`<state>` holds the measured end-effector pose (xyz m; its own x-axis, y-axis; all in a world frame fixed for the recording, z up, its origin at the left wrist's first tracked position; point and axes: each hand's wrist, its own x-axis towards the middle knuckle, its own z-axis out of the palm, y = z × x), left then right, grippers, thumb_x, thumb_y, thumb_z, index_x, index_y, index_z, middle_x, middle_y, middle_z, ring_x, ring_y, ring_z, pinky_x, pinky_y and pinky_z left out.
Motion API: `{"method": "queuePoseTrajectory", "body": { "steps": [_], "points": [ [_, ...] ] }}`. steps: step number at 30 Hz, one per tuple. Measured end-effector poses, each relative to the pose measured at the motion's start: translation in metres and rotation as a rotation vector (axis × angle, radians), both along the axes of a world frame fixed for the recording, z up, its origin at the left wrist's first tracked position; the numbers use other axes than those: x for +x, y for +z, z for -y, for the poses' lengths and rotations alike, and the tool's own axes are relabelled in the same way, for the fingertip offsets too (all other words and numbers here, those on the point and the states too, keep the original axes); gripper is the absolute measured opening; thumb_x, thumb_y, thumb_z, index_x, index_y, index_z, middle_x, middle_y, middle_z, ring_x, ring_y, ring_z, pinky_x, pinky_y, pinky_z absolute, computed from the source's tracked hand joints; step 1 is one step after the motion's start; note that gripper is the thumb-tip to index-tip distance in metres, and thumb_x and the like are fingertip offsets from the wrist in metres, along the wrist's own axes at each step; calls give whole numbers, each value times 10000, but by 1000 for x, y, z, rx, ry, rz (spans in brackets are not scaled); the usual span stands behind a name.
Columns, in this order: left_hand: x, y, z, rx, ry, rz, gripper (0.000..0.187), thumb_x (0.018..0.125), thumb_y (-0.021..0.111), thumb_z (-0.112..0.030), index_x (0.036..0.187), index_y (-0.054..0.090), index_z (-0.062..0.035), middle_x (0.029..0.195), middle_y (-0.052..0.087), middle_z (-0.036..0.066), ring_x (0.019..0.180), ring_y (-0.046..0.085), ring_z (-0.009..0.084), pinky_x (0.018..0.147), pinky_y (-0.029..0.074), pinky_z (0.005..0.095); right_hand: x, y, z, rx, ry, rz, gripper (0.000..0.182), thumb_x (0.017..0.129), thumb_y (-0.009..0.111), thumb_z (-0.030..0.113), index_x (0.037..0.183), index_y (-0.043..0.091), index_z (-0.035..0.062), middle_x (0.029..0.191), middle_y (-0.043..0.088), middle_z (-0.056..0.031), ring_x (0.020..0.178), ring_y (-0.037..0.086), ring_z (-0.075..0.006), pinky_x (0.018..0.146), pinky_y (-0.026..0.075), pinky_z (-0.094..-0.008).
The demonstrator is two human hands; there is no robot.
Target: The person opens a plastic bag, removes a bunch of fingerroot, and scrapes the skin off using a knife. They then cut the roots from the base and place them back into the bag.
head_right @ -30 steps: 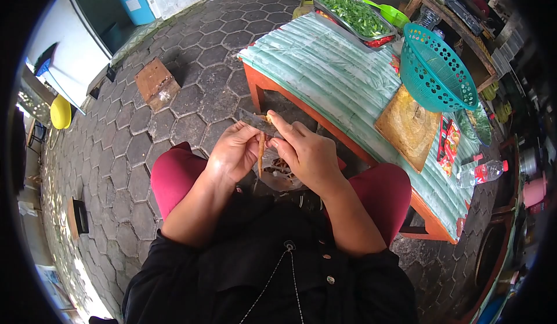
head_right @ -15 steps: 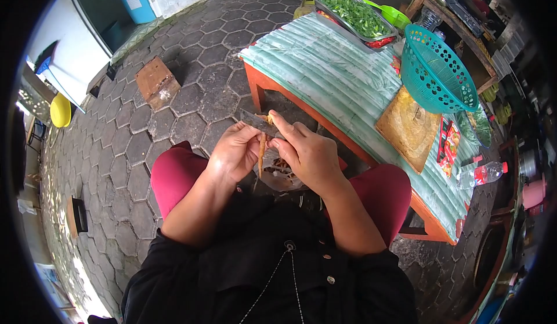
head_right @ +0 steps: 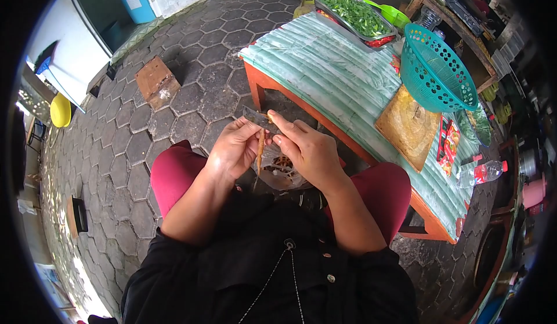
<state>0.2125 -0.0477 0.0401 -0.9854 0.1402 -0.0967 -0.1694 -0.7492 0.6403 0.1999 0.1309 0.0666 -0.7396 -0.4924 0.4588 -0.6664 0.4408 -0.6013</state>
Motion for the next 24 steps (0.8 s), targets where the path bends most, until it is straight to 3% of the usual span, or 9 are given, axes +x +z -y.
{"method": "queuePoseTrajectory", "body": {
  "steps": [3, 6, 10, 13, 15, 16, 18, 21, 24],
  "points": [
    [-3, 0, 2, -21, -24, -23, 93, 922, 564, -73, 928, 562, 19, 855, 657, 117, 742, 655, 178, 723, 563, 301, -3, -6, 0, -224, 133, 165, 415, 890, 596, 89, 1301, 544, 95, 956, 669, -111, 795, 675, -178, 700, 517, -284],
    [-5, -2, 6, -60, -56, -49, 99, 921, 573, -83, 929, 580, 15, 851, 654, 104, 739, 646, 168, 716, 556, 283, -5, -5, -2, -282, 200, 234, 398, 894, 587, 59, 1290, 545, 45, 1077, 664, -150, 902, 668, -165, 795, 499, -269],
    [-4, -1, 10, -97, -103, -47, 113, 925, 572, -91, 947, 589, 19, 839, 645, 91, 737, 634, 158, 716, 546, 276, -6, -3, -4, -264, 205, 285, 394, 898, 589, 67, 1287, 543, 32, 1123, 655, -156, 958, 654, -162, 831, 489, -267],
    [-4, 1, 10, -115, -107, -41, 116, 928, 572, -100, 945, 588, 13, 833, 640, 84, 743, 629, 152, 713, 539, 275, -8, -8, -6, -260, 200, 180, 389, 906, 570, 63, 1292, 539, 22, 1093, 662, -98, 903, 615, -109, 814, 477, -251],
    [-3, 4, 10, -109, -124, -46, 116, 932, 569, -109, 938, 588, 5, 838, 640, 80, 749, 627, 147, 720, 536, 275, -5, -6, -8, -293, 207, 483, 374, 941, 528, 108, 1309, 530, 39, 874, 634, -55, 703, 550, -74, 638, 452, -217],
    [-3, 6, 10, -102, -140, -52, 117, 936, 567, -118, 930, 588, -2, 842, 639, 77, 756, 624, 141, 728, 532, 275, -4, -2, -10, -292, 207, 483, 374, 941, 528, 108, 1309, 530, 39, 874, 634, -55, 703, 550, -74, 638, 452, -217],
    [-2, 13, 11, -127, -154, -53, 118, 939, 564, -125, 936, 586, -9, 851, 640, 72, 763, 623, 135, 735, 529, 274, 0, 8, -12, -436, 254, 854, 405, 961, 526, 190, 1347, 498, 70, 744, 527, 0, 604, 431, -47, 509, 351, -197],
    [-2, 15, 13, -160, -172, -82, 119, 945, 559, -137, 954, 584, -21, 868, 642, 63, 775, 620, 126, 747, 525, 276, 0, 3, -13, -473, 341, 870, 442, 971, 508, 219, 1388, 445, 85, 716, 509, 4, 557, 392, -33, 469, 288, -180],
    [-4, 14, 13, -171, -179, -106, 120, 948, 556, -143, 972, 581, -29, 876, 646, 58, 780, 621, 123, 750, 523, 281, 0, 4, -12, -464, 317, 851, 455, 971, 511, 227, 1394, 430, 79, 717, 517, -4, 527, 373, -27, 469, 298, -178]
  ]
}}
